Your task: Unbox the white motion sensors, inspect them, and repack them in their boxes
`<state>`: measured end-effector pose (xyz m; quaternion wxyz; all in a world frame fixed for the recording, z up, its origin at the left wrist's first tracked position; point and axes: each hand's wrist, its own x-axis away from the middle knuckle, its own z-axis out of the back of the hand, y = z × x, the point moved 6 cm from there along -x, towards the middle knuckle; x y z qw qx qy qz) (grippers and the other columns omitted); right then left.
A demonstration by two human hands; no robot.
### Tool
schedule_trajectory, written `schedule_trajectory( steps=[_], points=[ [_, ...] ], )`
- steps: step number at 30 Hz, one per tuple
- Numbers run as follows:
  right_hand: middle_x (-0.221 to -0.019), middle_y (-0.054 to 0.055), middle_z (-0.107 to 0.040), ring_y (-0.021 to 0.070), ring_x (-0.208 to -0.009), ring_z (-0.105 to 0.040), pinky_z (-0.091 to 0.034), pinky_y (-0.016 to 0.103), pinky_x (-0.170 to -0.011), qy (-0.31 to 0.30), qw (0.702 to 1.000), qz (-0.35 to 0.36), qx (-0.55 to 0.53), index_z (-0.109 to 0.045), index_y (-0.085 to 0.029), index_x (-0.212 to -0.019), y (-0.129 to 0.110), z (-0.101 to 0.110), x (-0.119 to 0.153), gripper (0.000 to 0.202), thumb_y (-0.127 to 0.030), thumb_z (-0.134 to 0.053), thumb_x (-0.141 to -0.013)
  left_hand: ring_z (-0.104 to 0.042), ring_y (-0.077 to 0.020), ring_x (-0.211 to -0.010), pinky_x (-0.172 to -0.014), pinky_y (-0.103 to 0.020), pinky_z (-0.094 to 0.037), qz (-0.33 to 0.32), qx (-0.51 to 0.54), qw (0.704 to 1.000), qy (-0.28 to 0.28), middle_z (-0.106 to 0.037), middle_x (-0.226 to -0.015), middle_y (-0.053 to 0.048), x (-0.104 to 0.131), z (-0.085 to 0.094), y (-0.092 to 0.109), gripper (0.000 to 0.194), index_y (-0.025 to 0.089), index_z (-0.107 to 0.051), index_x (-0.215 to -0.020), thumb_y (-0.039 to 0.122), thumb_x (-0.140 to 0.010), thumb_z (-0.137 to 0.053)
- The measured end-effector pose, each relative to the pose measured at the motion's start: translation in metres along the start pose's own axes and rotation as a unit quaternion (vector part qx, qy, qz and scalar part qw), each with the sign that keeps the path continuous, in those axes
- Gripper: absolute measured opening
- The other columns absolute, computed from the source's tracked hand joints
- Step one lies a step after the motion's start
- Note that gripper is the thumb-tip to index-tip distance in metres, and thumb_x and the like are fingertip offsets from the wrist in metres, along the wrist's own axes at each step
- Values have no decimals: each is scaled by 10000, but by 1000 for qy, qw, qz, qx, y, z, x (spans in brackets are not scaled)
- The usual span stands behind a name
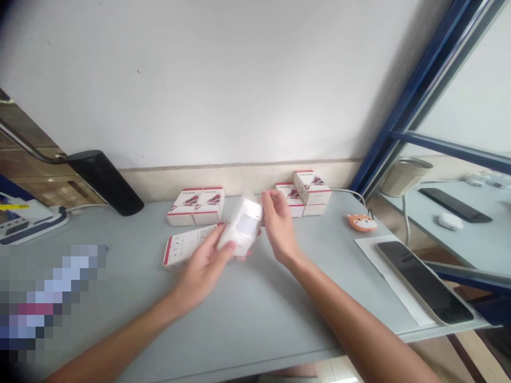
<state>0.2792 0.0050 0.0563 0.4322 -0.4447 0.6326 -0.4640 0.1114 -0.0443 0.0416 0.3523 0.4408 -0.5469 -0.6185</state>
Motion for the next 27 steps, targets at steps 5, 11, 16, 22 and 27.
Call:
schedule_trajectory(
  steps=[5,11,16,22,27],
  points=[
    [-1059,39,-687,195,-864,-640,-548,292,-709,-115,993,-5,-15,-642,-273,-1205,5,-21,12,448,-635,-646,-941,-749,-272,-988,-874,-447,-609,65,166,984,0,-730,-1227,-121,-5,5,-6,410,218,-607,-1352,491,-1050,-560],
    [-1061,63,-722,213,-908,-651,-557,344,-824,-198,980,-19,7,-706,-231,-1089,8,-27,13,434,-639,-649,-950,-738,-292,-1108,-947,-460,-591,65,183,981,3,-673,-1397,-126,-9,12,-10,378,246,-610,-1332,490,-1046,-575],
    [-1007,48,-719,194,-841,-633,-522,303,-712,-217,975,-37,1,-711,-227,-1078,11,-28,13,440,-643,-665,-940,-735,-301,-1141,-991,-489,-585,59,167,984,6,-651,-1445,-132,-10,14,-11,425,256,-585,-1389,511,-1049,-565],
    [-819,3,-644,167,-738,-555,-460,286,-683,-88,996,-14,0,-698,-219,-872,7,-9,-1,381,-596,-691,-922,-700,-334,-1226,-1004,-492,-587,78,147,984,-68,-617,-1496,-150,-12,9,-9,485,263,-590,-1436,477,-1006,-659],
    [-754,-4,-586,151,-687,-495,-415,279,-637,-21,1000,-20,-7,-680,-205,-802,6,2,-8,353,-543,-745,-881,-661,-351,-1295,-1032,-478,-575,91,179,975,-94,-580,-1533,-158,-10,3,-10,492,241,-593,-1439,407,-990,-703]
  ],
)
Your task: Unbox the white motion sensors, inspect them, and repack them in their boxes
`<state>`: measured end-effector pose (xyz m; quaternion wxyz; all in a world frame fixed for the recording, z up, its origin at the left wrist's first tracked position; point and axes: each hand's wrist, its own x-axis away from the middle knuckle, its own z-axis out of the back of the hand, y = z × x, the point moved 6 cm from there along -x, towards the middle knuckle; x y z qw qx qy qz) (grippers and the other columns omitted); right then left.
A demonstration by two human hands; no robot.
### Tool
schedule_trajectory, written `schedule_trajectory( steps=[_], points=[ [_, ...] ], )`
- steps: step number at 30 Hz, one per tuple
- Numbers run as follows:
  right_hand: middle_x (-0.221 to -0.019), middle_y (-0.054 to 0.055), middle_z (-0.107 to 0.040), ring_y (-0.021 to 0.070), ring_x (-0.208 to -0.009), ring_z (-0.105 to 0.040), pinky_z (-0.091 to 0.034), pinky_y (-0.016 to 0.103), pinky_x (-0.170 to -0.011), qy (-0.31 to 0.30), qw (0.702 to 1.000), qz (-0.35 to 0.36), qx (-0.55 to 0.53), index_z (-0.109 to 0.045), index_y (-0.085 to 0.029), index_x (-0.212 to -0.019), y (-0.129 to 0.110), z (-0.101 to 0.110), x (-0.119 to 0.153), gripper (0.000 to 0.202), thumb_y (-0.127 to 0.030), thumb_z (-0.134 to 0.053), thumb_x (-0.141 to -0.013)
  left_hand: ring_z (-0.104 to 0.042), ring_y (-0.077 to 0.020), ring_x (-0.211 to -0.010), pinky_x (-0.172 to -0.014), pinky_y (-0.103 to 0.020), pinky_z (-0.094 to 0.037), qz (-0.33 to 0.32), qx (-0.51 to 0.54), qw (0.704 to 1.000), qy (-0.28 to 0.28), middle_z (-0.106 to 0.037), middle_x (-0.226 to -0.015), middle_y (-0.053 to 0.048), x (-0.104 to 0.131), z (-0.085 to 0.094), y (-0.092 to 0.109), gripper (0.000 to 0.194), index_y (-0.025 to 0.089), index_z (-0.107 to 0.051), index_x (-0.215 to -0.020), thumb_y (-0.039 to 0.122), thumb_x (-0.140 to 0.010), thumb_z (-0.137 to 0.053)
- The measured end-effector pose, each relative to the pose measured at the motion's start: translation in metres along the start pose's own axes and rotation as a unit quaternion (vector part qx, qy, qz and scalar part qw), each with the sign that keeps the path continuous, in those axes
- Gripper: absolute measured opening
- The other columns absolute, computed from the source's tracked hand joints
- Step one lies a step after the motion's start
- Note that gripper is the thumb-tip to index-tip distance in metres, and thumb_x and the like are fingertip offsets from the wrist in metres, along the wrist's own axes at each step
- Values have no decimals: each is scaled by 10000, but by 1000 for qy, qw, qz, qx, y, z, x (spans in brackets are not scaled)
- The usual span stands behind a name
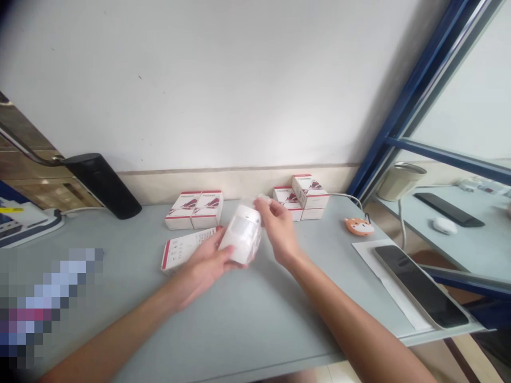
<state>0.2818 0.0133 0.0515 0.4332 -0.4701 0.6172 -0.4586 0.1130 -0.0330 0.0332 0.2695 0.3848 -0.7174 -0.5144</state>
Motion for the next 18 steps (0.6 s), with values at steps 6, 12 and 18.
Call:
schedule_trajectory(
  steps=[6,12,18],
  points=[
    [-738,-9,-582,138,-680,-487,-393,265,-600,93,987,116,62,-657,-201,-791,-27,11,5,384,-561,-744,-892,-656,-316,-1316,-1224,-487,-414,35,86,996,7,-654,-1438,-149,1,-5,-9,506,199,-549,-1484,343,-1016,-678],
    [-726,-28,-595,140,-639,-522,-422,271,-572,58,984,165,34,-670,-263,-1056,-43,14,6,299,-492,-774,-895,-728,-281,-1114,-1060,-441,-505,47,104,993,-19,-686,-1283,-150,1,-12,-17,520,182,-577,-1429,374,-974,-739],
    [-795,-26,-645,144,-691,-616,-514,277,-635,2,989,147,-27,-654,-288,-1116,-52,22,-8,291,-403,-782,-881,-688,-179,-865,-862,-358,-523,60,73,995,-21,-677,-1003,-83,2,-11,-18,447,170,-615,-1307,401,-953,-762]
  ],
)
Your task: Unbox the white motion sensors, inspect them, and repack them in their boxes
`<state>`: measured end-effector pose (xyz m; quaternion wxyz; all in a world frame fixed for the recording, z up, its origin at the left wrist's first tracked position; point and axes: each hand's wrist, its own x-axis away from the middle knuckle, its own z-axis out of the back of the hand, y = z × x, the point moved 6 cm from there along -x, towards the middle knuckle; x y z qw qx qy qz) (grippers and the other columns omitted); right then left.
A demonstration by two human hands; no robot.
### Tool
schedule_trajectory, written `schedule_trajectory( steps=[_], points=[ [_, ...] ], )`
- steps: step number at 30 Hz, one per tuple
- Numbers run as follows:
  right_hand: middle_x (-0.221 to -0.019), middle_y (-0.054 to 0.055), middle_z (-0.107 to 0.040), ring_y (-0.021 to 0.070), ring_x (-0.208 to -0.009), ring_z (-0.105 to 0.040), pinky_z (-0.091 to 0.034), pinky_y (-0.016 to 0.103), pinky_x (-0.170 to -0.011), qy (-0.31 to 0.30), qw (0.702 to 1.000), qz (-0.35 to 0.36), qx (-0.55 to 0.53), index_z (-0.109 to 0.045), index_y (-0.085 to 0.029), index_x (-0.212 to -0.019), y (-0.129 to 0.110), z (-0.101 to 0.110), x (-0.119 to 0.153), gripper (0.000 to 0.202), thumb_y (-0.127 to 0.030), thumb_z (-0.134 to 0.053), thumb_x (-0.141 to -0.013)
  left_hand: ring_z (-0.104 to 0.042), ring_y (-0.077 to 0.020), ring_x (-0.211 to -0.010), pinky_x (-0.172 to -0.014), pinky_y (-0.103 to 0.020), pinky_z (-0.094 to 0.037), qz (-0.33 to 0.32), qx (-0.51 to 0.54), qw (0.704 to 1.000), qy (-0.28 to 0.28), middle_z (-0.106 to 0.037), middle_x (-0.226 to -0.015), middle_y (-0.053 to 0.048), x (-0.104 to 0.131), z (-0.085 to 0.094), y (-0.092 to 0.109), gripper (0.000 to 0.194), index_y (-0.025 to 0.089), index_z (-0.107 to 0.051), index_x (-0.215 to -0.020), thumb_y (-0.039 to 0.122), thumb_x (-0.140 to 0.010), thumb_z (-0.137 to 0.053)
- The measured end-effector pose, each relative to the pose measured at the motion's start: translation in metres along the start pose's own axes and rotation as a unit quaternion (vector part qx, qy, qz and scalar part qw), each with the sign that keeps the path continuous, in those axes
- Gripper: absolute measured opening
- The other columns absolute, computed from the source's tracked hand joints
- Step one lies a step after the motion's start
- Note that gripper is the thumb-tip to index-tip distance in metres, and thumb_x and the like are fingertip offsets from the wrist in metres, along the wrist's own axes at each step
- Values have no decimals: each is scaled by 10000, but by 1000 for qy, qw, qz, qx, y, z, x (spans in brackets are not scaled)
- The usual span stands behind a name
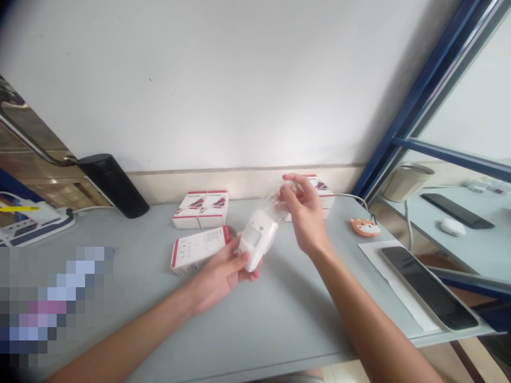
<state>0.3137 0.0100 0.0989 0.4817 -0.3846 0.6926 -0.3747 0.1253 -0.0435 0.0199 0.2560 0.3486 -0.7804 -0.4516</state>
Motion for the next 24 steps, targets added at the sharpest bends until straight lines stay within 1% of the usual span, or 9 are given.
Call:
schedule_trajectory(
  steps=[3,7,11,14,16,18,19,21,24],
  points=[
    [-857,-7,-661,147,-749,-659,-548,279,-678,48,998,8,-37,-617,-257,-1009,2,9,-23,250,-356,-779,-847,-689,-179,-858,-855,-362,-528,16,-3,1000,-4,-659,-971,-66,2,1,-1,416,170,-625,-1261,376,-936,-783],
    [-1016,22,-676,180,-932,-728,-589,319,-817,126,992,4,-22,-513,-268,-1047,28,13,-52,297,-334,-702,-828,-760,-257,-891,-867,-424,-546,45,18,998,-36,-666,-1168,-83,6,-1,-3,660,260,-538,-1373,220,-809,-876],
    [-1128,109,-666,278,-1114,-689,-559,470,-983,19,969,-69,236,-584,-232,-1176,68,-7,-52,359,-385,-656,-859,-750,-249,-835,-798,-396,-535,43,24,997,-52,-683,-1229,-126,9,-1,-1,568,233,-557,-1339,167,-833,-806],
    [-1411,206,-536,367,-1358,-519,-445,559,-1115,-8,935,-7,355,-629,-203,-1313,65,-13,-35,487,-372,-679,-859,-699,-219,-765,-768,-377,-511,19,59,997,-38,-711,-1070,-124,8,0,6,383,184,-594,-1287,318,-947,-709],
    [-1462,202,-485,359,-1347,-505,-446,538,-1095,-4,909,56,413,-622,-217,-1376,49,-12,-22,492,-415,-611,-926,-681,-232,-741,-758,-393,-499,12,105,994,-34,-712,-1038,-148,6,1,9,413,155,-615,-1282,475,-1031,-542],
    [-1224,146,-606,294,-1068,-616,-503,462,-952,-34,917,40,396,-703,-229,-1240,41,-11,-9,403,-496,-560,-975,-677,-255,-738,-756,-410,-490,9,137,990,-24,-712,-1030,-171,5,1,12,494,128,-628,-1278,515,-1060,-411],
    [-1030,98,-634,248,-886,-612,-505,420,-848,-85,927,-18,366,-738,-231,-1117,45,-12,-3,396,-547,-536,-990,-675,-260,-731,-756,-413,-485,6,141,990,-15,-712,-1019,-172,4,2,13,499,120,-630,-1280,495,-1062,-383],
    [-738,17,-539,185,-680,-495,-441,353,-700,-203,928,-159,269,-731,-224,-951,60,-18,15,478,-639,-498,-1003,-668,-260,-711,-754,-413,-475,-2,135,991,10,-712,-993,-171,4,5,13,485,102,-637,-1259,437,-1054,-352],
    [-641,-25,-428,148,-631,-380,-346,311,-640,-268,919,-248,148,-622,-208,-750,73,-25,35,519,-672,-570,-974,-658,-258,-694,-745,-411,-464,-8,117,993,34,-706,-982,-168,5,8,12,472,92,-644,-1213,386,-1028,-325]
  ],
)
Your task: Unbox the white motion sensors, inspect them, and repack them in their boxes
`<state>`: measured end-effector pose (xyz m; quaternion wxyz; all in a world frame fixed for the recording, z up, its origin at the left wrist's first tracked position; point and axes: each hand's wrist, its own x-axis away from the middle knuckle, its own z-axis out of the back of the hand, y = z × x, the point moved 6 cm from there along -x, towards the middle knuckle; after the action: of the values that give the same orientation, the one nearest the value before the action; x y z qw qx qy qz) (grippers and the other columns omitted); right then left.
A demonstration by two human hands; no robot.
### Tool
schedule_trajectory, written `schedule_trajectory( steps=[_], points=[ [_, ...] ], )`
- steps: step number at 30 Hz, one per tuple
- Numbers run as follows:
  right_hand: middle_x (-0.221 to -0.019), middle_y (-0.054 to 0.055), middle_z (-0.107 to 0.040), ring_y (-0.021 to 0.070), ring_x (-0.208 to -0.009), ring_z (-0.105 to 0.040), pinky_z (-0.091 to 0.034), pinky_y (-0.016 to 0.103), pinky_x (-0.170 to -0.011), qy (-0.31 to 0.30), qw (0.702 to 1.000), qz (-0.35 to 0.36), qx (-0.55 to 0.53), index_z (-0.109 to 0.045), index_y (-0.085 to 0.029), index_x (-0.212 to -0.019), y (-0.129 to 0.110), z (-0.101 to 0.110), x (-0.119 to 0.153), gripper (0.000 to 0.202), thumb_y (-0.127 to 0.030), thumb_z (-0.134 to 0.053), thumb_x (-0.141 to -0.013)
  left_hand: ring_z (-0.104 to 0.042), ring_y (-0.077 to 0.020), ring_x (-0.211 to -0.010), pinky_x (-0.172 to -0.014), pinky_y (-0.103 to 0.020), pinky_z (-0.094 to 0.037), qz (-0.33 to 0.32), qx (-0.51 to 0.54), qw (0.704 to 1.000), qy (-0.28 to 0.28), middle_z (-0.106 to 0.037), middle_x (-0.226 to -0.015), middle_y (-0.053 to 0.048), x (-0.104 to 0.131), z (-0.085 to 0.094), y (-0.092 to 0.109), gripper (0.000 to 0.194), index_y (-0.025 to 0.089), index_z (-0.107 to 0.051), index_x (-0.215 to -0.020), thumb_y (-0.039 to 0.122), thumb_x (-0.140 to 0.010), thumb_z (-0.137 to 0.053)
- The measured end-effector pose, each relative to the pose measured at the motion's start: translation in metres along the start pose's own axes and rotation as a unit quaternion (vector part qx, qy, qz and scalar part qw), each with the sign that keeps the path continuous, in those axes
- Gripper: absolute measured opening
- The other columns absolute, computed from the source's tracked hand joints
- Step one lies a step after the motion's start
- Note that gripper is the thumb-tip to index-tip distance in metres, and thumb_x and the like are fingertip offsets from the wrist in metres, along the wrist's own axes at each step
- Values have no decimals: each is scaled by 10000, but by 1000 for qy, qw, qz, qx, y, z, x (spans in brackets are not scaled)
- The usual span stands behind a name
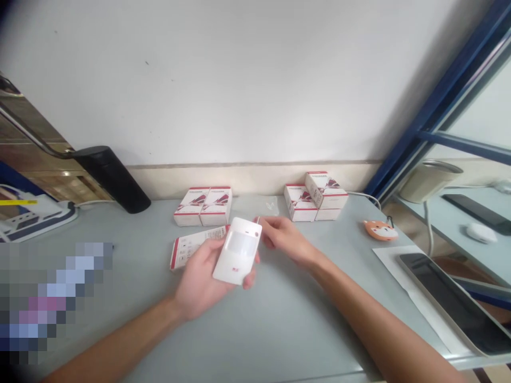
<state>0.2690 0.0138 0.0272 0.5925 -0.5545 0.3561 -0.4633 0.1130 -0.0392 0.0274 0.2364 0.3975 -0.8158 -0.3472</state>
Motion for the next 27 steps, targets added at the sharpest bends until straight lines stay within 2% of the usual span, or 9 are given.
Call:
schedule_trajectory(
  steps=[4,7,10,13,15,17,22,24,27],
  points=[
    [-692,-32,-429,135,-631,-358,-339,301,-651,-24,994,-6,-110,-677,-212,-867,2,-5,-1,489,-682,-589,-968,-651,-260,-682,-715,-403,-452,-16,-15,1000,7,-697,-986,-153,0,-1,2,444,124,-605,-1266,340,-996,-326],
    [-680,-34,-415,140,-647,-369,-350,301,-664,-38,992,2,-117,-699,-214,-856,-6,-6,2,460,-657,-629,-956,-637,-257,-661,-693,-398,-441,-19,-24,999,12,-689,-959,-132,1,-3,4,437,157,-559,-1311,315,-982,-319],
    [-646,-39,-377,144,-653,-356,-355,302,-669,-11,995,14,-93,-661,-215,-713,-9,-5,4,446,-602,-694,-931,-631,-261,-659,-699,-403,-436,-18,-23,999,21,-676,-917,-116,1,-4,5,412,166,-535,-1295,305,-975,-317],
    [-637,-51,-326,138,-632,-300,-324,294,-625,34,993,7,-114,-731,-221,-786,-7,0,4,390,-585,-711,-924,-607,-244,-644,-690,-402,-432,-1,-24,1000,18,-669,-921,-118,0,0,1,402,157,-532,-1275,327,-986,-311],
    [-642,-60,-290,130,-612,-259,-297,281,-578,79,986,9,-144,-784,-221,-920,-5,14,0,366,-583,-732,-912,-602,-236,-638,-687,-403,-429,16,-40,999,2,-678,-949,-132,-1,3,-4,415,147,-538,-1268,350,-996,-301],
    [-662,-60,-311,116,-591,-241,-283,268,-525,142,973,34,-181,-797,-211,-977,-6,39,-4,373,-569,-783,-875,-611,-236,-640,-696,-406,-429,36,-62,997,-25,-690,-976,-149,-1,4,-11,443,136,-541,-1279,375,-1005,-288],
    [-685,-56,-370,82,-554,-263,-312,228,-434,268,922,116,-253,-776,-186,-899,-12,114,-5,366,-501,-908,-766,-617,-231,-610,-684,-391,-421,88,-84,989,-83,-684,-915,-119,-3,6,-26,483,148,-506,-1352,400,-1011,-275],
    [-669,-62,-351,74,-544,-259,-313,212,-411,287,911,132,-264,-752,-182,-864,-15,131,-2,378,-489,-934,-740,-620,-232,-615,-677,-382,-414,97,-83,988,-89,-682,-907,-111,-5,7,-28,487,155,-489,-1371,392,-1005,-273],
    [-651,-69,-321,73,-531,-257,-327,210,-398,291,912,140,-253,-719,-181,-848,-20,136,3,409,-513,-933,-741,-609,-226,-606,-668,-376,-407,107,-75,988,-86,-683,-895,-113,-8,9,-28,496,141,-491,-1356,388,-983,-276]
  ],
)
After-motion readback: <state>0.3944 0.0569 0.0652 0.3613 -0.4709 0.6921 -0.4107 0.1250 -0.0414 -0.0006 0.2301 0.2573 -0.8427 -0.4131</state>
